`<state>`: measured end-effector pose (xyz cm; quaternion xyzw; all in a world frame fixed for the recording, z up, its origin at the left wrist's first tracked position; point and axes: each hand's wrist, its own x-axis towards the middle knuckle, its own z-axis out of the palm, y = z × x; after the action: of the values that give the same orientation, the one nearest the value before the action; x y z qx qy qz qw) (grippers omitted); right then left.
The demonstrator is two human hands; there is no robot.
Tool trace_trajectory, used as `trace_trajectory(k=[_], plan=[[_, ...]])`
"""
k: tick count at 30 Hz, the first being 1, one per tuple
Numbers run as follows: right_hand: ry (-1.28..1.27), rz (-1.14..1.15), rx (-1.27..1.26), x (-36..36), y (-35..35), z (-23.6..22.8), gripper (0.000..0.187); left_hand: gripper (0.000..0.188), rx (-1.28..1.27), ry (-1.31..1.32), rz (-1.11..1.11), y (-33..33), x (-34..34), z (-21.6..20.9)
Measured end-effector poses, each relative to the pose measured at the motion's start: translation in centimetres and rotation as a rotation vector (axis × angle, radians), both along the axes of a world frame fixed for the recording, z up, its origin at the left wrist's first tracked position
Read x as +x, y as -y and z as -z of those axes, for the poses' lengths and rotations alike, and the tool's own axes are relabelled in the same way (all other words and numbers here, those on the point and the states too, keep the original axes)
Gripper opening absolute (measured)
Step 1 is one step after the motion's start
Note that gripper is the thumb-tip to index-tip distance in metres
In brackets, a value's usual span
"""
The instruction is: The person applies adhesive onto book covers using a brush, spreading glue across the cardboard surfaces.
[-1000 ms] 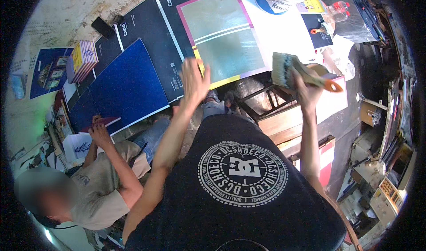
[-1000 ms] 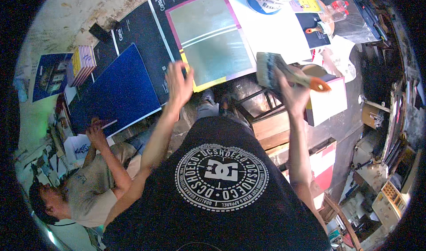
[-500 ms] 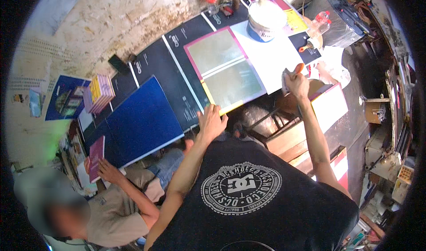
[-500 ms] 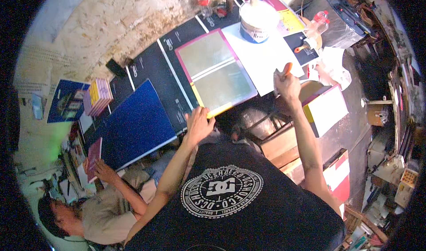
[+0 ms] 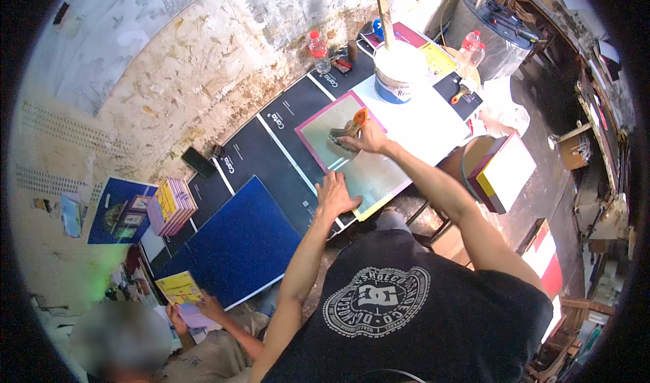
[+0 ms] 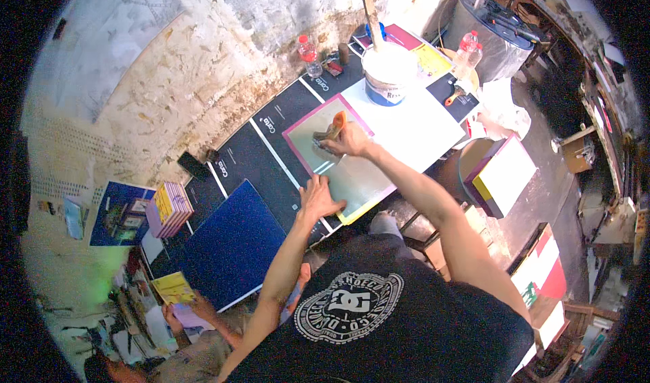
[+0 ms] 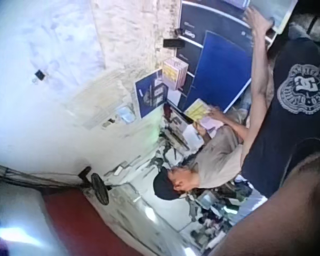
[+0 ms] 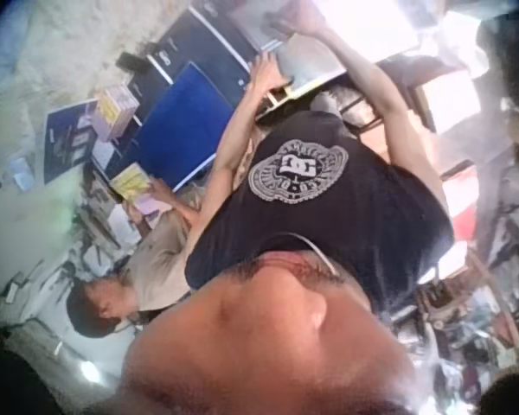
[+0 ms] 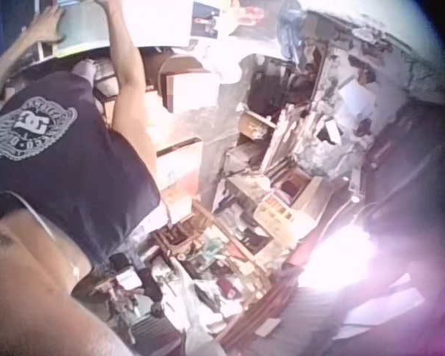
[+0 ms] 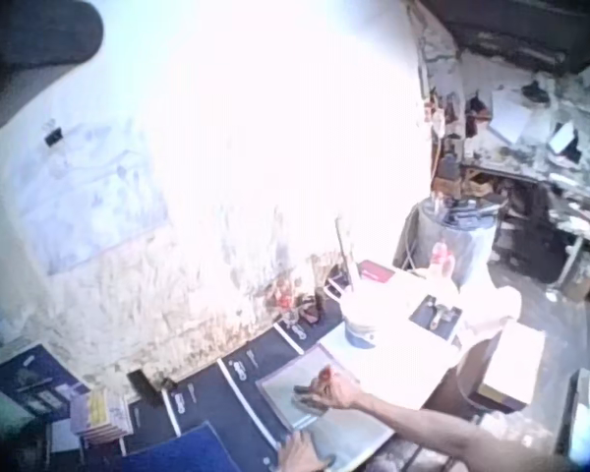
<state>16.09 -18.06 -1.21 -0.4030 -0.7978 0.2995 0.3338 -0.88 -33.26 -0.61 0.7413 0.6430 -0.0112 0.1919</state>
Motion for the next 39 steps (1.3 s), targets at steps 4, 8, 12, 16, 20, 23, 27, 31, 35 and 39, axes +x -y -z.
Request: trace_trajectory(k=[4, 8, 12, 16, 20, 23, 27, 31, 35, 39], plan=[[0.450, 0.256, -0.138, 2.8, -8.5, -1.2, 0.047, 0.087, -0.073, 0.024, 0.001, -0.2, 0.0, -0.1], [0.480, 0.425, 0.059, 3.6, -14.9, -3.8, 0.055, 0.089, -0.077, 0.021, 0.017, -1.2, -0.3, 0.1], [0.287, 0.214, 0.036, -0.1, -14.9, -4.3, 0.045, 0.092, -0.154, -0.001, -0.009, -1.3, -0.5, 0.3], [0.406, -0.181, 0.079, 1.2, -15.8, -0.9, 0.043, 0.093, -0.119, -0.018, 0.061, -2.7, 1.2, -0.6], [0.579, 0.305, 0.017, -1.8, -16.8, -4.8, 0.039, 0.086, -0.113, -0.037, -0.020, -1.1, 0.1, 0.9], [0.373, 0.288, 0.237, 1.0, -16.6, -5.1, 0.039, 0.090, -0.180, -0.043, -0.005, -1.4, 0.9, -0.1], [0.200, -0.112, 0.054, 3.3, -8.1, -2.4, 0.049, 0.092, -0.239, -0.068, -0.033, -1.3, 1.0, -0.1], [0.378, 0.435, -0.278, 10.0, -7.8, 0.4, 0.046, 0.090, -0.213, -0.047, -0.040, -2.3, 1.4, -0.9], [0.023, 0.433, -0.151, 10.9, -2.2, -2.0, 0.028, 0.090, -0.204, -0.046, -0.069, -2.2, 0.6, -0.6], [-0.013, 0.174, -0.119, 12.8, 4.3, 1.0, 0.036, 0.087, -0.142, -0.065, -0.075, -1.4, 0.3, -0.4]])
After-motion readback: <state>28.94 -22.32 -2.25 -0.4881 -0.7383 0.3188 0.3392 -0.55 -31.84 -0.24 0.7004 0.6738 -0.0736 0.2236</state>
